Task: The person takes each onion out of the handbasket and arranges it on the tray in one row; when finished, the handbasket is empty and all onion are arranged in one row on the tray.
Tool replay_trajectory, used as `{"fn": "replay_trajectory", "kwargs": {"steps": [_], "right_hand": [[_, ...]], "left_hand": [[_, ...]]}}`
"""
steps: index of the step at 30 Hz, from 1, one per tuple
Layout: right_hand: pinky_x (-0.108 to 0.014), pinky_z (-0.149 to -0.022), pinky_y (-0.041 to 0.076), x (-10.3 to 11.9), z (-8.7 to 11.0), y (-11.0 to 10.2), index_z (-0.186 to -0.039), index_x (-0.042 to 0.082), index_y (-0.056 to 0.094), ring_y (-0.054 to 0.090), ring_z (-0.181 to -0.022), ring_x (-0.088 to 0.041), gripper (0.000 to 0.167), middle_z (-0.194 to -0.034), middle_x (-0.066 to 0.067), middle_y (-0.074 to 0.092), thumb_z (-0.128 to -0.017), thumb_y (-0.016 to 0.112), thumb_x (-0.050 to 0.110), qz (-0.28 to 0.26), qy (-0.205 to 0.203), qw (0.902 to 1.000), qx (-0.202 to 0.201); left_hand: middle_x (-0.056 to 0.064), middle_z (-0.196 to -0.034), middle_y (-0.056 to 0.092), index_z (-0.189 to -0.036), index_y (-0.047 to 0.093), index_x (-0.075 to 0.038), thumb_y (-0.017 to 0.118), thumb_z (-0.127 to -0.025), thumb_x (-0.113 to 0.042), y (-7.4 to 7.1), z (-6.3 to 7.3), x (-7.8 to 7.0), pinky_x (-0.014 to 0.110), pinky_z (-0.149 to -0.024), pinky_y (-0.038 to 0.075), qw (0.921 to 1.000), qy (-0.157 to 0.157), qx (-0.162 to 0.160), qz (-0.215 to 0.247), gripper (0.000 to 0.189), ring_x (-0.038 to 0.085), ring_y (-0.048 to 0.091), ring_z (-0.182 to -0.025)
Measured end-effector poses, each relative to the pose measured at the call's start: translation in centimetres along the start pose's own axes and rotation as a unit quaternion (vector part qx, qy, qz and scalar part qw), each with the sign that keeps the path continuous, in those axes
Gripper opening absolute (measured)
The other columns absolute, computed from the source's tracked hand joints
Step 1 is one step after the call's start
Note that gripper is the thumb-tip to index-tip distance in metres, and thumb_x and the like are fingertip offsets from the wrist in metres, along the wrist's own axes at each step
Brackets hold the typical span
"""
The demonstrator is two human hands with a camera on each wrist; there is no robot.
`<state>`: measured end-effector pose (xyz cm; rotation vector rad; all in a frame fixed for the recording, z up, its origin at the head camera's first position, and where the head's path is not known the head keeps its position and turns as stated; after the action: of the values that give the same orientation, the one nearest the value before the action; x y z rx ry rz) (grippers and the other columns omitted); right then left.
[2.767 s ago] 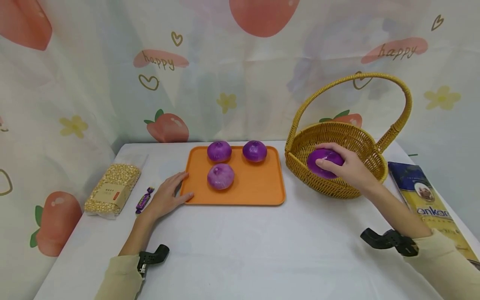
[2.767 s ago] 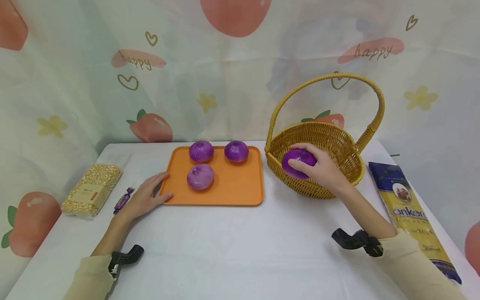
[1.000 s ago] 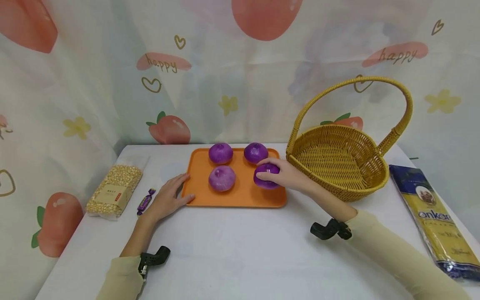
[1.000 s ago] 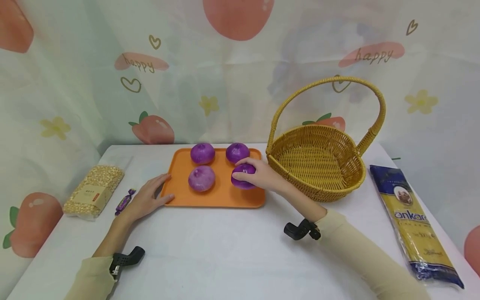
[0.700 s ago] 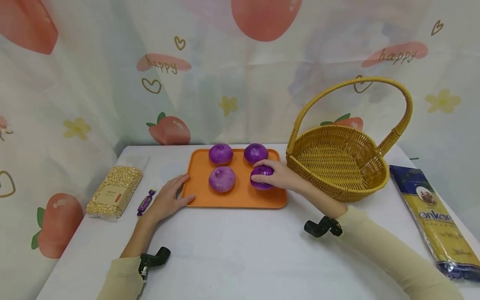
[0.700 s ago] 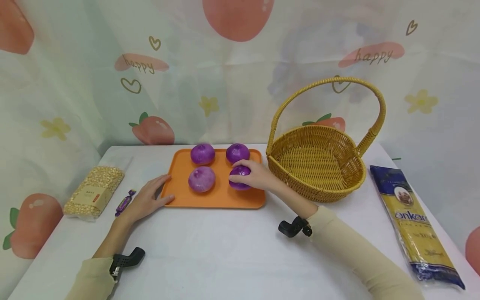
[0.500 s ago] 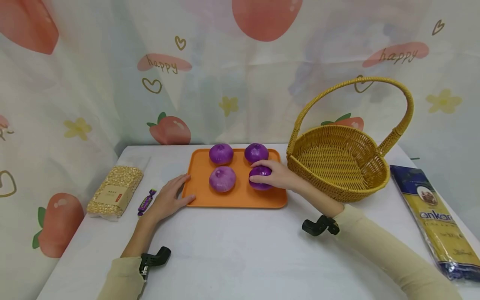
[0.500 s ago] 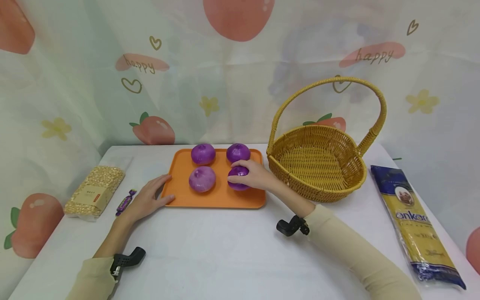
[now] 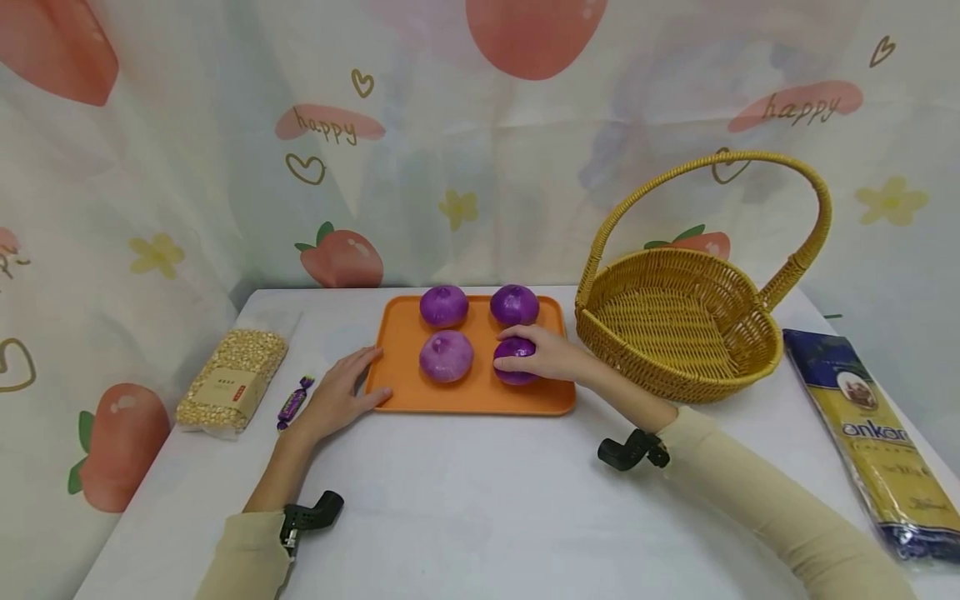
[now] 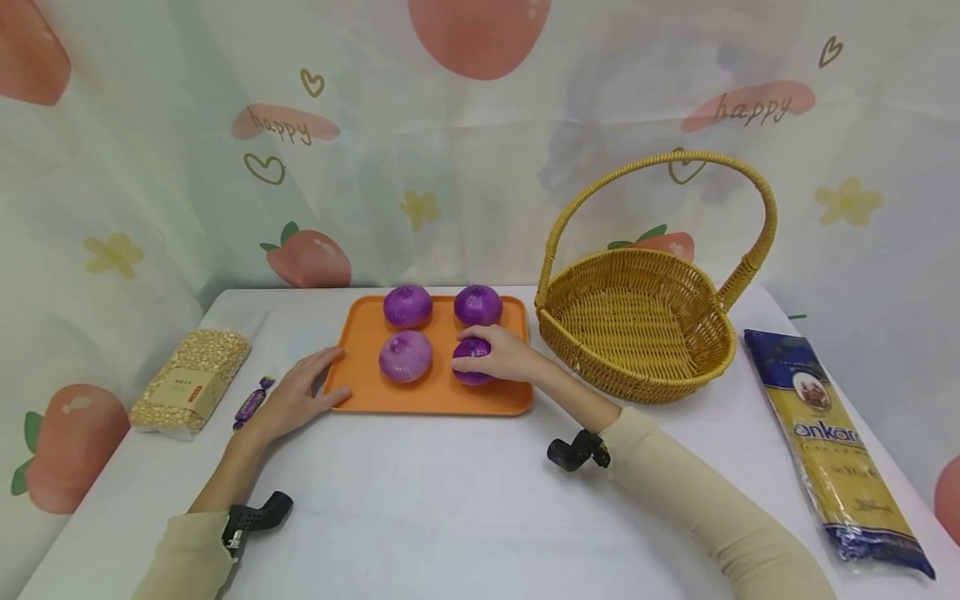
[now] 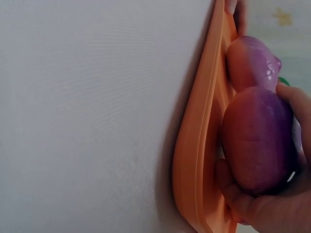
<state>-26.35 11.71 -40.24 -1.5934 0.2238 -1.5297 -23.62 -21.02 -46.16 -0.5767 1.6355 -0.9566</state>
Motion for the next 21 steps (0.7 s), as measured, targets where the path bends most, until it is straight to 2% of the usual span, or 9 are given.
{"fn": "replay_trajectory", "kwargs": {"steps": [8,21], "right_hand": [[-0.053,-0.107,0.044,0.00,-0.15,0.17,-0.136,0.010,0.052,0.050,-0.127,-0.036,0.058,-0.140,-0.019,0.050,-0.090,0.066,0.042,0.003,-0.005,1.0000,0.004],[-0.053,-0.104,0.046,0.35,0.00,0.37,-0.138,0.011,0.050,0.050,-0.124,-0.035,0.063,-0.136,-0.021,0.048,-0.089,0.065,0.048,0.058,0.007,0.9983,0.008]], "left_hand": [[0.014,-0.157,0.034,-0.150,0.036,-0.014,0.067,-0.088,-0.046,-0.04,0.02,-0.11,0.058,-0.118,0.025,1.0000,0.002,0.001,0.004,0.076,0.036,0.030,-0.145],[0.014,-0.157,0.033,-0.151,0.036,-0.016,0.065,-0.088,-0.050,0.08,-0.01,0.04,0.059,-0.117,0.025,1.0000,-0.003,0.000,0.004,0.077,0.036,0.029,-0.146]]}}
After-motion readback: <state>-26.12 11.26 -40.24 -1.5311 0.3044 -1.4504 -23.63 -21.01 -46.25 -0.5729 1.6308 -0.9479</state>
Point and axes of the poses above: each hand's wrist, its own z-axis away from the middle knuckle, its own y-axis out of the palm, x = y × z, the point moved 4 cm from there along -z, towards the middle knuckle
